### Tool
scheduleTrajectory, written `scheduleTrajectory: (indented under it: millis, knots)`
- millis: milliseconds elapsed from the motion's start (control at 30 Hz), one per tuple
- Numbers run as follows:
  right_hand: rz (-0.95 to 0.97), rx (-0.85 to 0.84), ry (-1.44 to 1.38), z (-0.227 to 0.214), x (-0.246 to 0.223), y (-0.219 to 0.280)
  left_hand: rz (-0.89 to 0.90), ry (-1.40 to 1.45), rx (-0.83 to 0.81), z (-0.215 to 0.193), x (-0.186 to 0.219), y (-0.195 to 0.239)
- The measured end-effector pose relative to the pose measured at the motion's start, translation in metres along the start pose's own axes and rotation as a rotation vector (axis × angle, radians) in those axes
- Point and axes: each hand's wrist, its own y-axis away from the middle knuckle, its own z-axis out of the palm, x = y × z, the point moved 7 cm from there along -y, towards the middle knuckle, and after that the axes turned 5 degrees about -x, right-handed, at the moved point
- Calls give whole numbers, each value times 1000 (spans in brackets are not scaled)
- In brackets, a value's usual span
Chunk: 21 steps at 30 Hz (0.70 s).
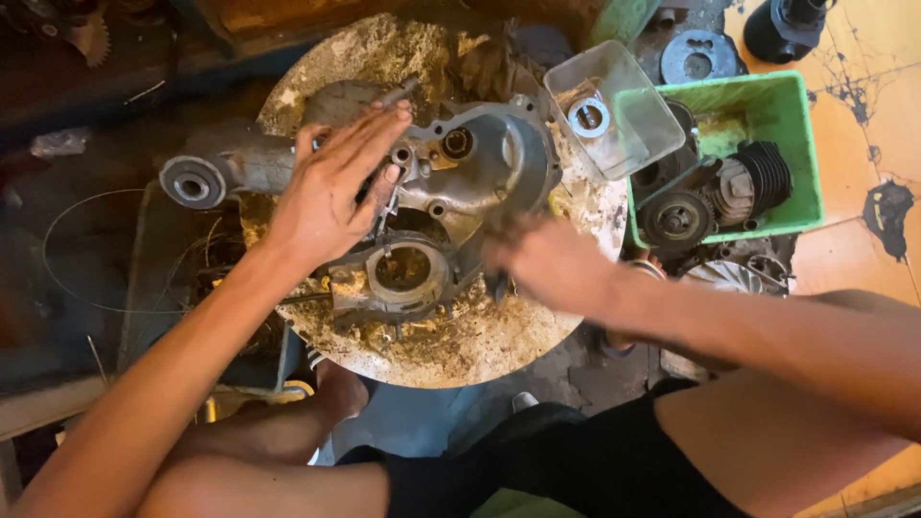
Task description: Cleaning a motorcycle engine casing using a brush and solvent on a workshop table.
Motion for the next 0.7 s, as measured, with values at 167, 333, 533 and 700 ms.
scheduleTrajectory:
  millis: [167, 333, 533, 700]
  knots:
    - [-165, -47, -242, 15, -23, 7, 80, -23, 58, -1, 0, -3]
    - [-139, -9, -663, -26, 2, 6, 54, -28, 83, -2, -2, -4]
    - [-254, 542, -620, -111, 81, 36, 155, 97, 190, 7, -19, -1]
    - [109, 650, -459, -115, 173, 65, 191, 56, 200, 7, -16, -1]
